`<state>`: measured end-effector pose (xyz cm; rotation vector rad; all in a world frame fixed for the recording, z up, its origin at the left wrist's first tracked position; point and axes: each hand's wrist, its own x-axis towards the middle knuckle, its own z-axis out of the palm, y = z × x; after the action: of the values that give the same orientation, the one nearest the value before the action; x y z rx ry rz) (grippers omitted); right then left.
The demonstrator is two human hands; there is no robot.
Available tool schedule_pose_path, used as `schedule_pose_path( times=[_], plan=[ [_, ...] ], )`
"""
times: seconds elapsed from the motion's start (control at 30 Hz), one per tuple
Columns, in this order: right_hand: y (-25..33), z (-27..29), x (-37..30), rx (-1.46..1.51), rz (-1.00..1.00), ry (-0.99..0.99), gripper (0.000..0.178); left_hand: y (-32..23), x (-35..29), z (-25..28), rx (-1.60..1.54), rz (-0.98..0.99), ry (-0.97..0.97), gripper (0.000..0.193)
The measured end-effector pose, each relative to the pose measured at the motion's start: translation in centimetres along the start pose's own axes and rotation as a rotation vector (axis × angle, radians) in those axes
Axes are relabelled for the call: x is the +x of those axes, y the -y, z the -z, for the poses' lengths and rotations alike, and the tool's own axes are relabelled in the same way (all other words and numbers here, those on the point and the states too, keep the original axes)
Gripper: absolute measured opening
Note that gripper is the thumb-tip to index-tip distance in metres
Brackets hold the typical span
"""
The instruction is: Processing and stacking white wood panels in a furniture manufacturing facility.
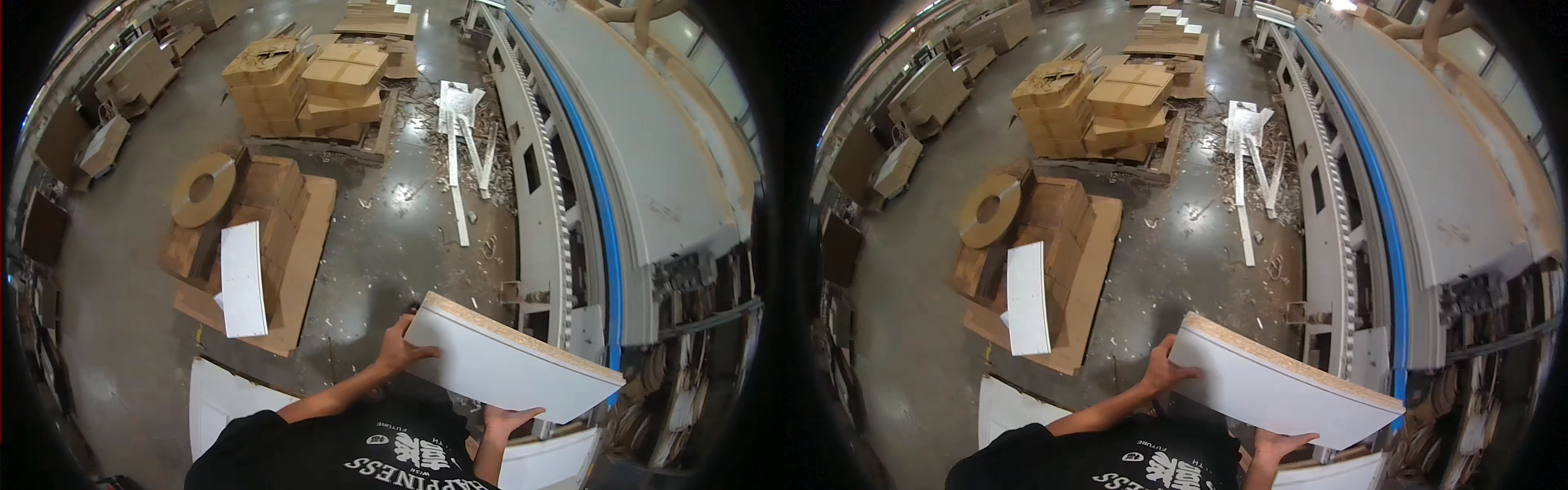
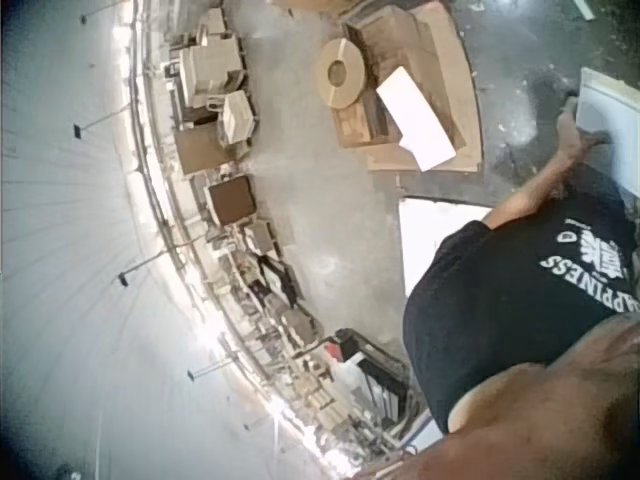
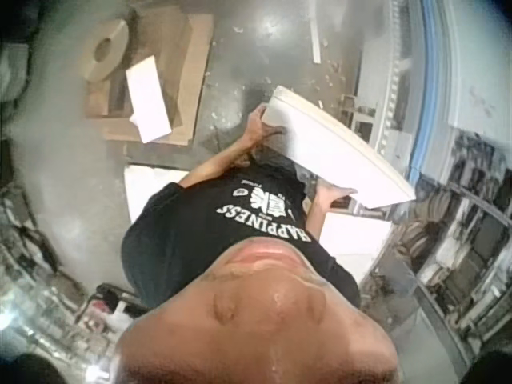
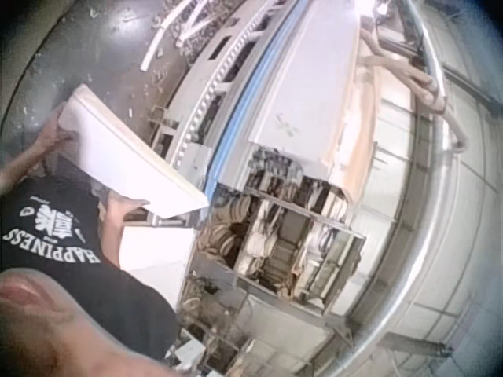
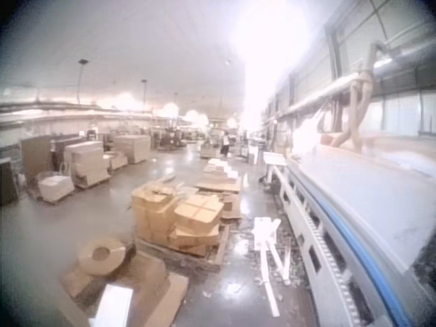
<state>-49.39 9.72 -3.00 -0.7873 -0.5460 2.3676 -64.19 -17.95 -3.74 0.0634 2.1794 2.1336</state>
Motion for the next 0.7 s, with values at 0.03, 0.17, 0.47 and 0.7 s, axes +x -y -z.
schedule_pose_path(
  times=[0.03, 0.17, 0.47, 0.7],
  plan=[
    [-1.2, -4.6, 1.2, 0.209, -0.124, 0.053, 0.088, 0.4, 2.2, 0.9, 0.019, 0.003, -0.018, 0.062],
    [-7.8, -12.2, 11.5, 0.223, -0.327, 0.084, 0.093, -1.5, 11.2, 3.9, -0.033, 0.028, -0.214, 0.065],
    [-23.8, -34.6, 30.1, 0.056, -0.751, 0.488, 0.103, -8.9, 31.6, 11.3, 0.055, -0.107, -0.563, 0.061],
    [-34.2, -52.1, 39.6, -0.079, -0.787, 0.234, 0.094, -1.7, 50.6, 17.5, -0.104, -0.115, -0.857, 0.033]
  ],
)
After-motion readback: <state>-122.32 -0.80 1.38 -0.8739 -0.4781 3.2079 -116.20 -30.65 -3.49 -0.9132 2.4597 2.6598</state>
